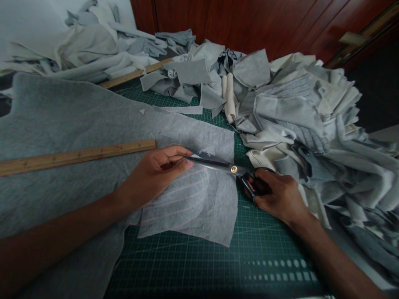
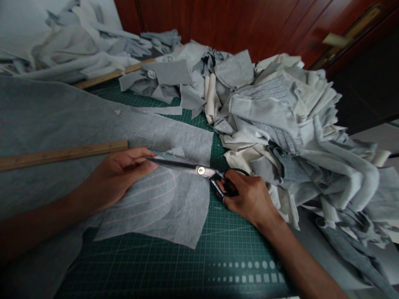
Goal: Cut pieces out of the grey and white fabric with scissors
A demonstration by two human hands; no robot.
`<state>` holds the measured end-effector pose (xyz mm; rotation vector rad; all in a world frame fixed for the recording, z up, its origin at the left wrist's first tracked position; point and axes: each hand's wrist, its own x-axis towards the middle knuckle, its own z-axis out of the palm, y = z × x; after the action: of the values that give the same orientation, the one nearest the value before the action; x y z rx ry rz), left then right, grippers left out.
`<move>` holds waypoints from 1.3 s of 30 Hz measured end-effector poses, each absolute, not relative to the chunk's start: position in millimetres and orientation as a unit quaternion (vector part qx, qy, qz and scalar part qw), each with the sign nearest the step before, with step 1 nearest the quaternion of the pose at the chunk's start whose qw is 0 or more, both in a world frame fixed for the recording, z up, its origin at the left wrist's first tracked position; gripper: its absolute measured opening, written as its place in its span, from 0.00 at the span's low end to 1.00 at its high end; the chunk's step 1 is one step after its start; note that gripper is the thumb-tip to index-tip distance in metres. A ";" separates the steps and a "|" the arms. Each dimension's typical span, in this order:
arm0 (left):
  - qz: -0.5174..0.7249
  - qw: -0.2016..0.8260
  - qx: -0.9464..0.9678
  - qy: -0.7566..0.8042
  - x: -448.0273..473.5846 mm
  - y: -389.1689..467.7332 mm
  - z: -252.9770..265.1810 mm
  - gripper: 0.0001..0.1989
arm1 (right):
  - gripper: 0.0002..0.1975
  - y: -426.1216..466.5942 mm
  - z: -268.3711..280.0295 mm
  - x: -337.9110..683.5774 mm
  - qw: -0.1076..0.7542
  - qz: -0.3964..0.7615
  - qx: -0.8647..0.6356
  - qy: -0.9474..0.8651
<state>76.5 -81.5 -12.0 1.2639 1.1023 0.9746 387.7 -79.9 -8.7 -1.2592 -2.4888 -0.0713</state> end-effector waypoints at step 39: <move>0.425 0.508 0.554 0.504 76.4 -80.8 -9.6 0.12 | 0.09 -80.0 -3.8 381.5 0.203 -0.074 -0.414 -0.884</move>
<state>76.4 -80.8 -9.6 1.3357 1.2137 1.0249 381.5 -80.0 -3.8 -1.1563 -2.4671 -0.2057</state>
